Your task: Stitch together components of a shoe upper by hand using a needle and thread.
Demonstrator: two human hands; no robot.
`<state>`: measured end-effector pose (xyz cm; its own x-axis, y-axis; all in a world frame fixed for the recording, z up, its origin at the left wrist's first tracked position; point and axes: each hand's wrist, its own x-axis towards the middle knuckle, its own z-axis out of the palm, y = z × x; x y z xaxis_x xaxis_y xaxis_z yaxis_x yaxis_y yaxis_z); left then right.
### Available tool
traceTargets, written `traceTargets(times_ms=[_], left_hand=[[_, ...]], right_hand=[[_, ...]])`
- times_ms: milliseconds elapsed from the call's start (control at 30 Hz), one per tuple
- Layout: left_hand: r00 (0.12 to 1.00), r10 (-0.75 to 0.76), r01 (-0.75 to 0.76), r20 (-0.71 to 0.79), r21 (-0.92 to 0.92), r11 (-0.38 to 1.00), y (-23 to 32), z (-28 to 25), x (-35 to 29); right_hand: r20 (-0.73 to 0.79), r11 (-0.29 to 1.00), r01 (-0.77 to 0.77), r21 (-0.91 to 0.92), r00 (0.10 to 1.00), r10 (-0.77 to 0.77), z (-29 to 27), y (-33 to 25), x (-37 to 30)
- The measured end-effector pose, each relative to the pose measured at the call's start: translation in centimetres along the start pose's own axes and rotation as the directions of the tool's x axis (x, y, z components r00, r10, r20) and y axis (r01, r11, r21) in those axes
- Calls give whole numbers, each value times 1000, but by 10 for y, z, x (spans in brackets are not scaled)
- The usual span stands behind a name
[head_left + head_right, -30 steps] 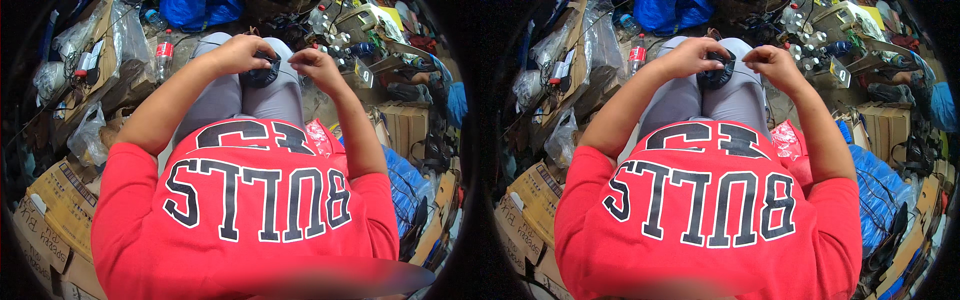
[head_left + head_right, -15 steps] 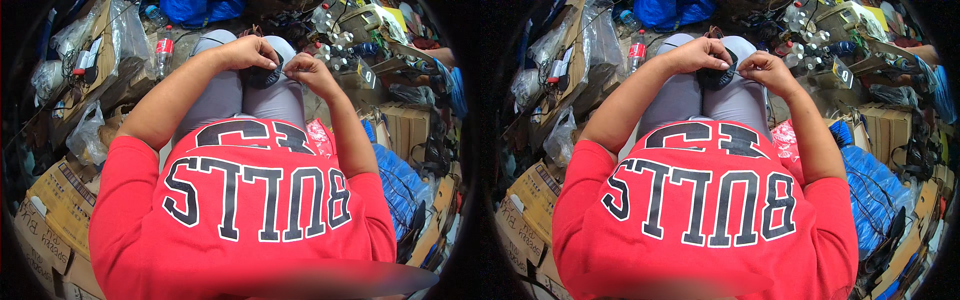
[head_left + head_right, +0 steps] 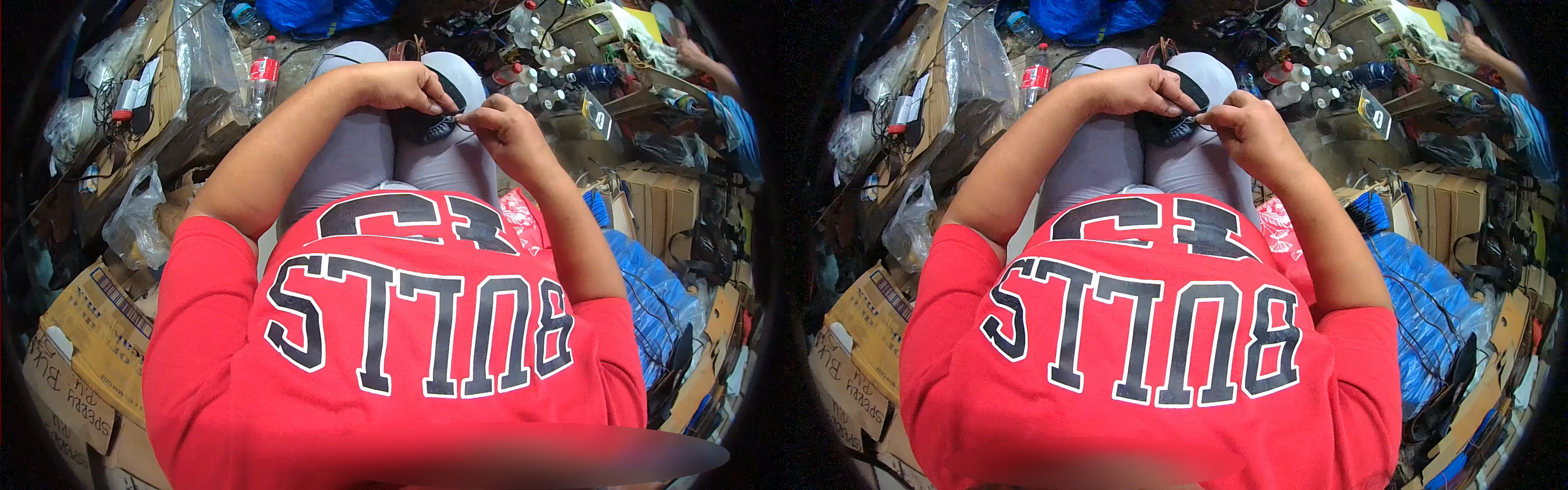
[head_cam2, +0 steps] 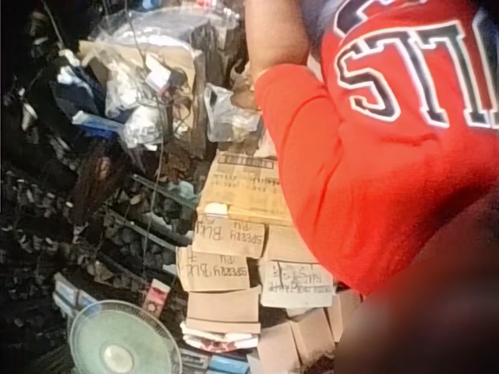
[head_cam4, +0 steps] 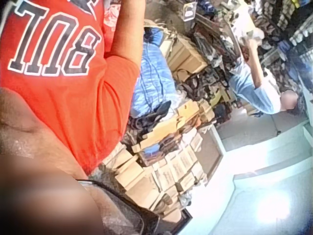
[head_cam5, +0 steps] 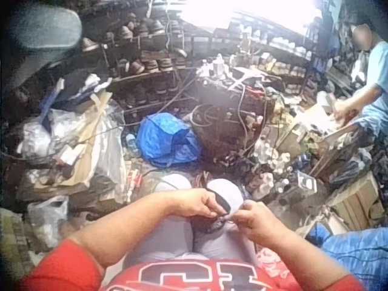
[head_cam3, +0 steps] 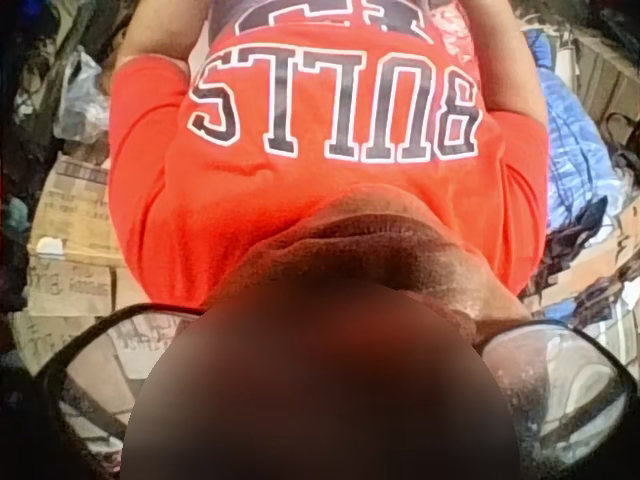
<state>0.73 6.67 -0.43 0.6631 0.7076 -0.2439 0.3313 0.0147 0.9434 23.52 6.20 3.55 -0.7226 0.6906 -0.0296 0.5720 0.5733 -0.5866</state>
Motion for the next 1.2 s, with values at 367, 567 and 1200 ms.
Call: traceTargets(times_ms=[367,567,1200], left_hand=[[992,120,-103,-31,332,938,-7,0,15],[853,345,-107,-392,516,850,-4,16,3],[550,47,-640,-834,-385,665,24,21,-47]], right_hand=[[239,984,118,-131,967,-84,-5,1,31],[200,898,-239,370,964,175,10,23,22],[28,-453,201,869,893,450,30,49,27]])
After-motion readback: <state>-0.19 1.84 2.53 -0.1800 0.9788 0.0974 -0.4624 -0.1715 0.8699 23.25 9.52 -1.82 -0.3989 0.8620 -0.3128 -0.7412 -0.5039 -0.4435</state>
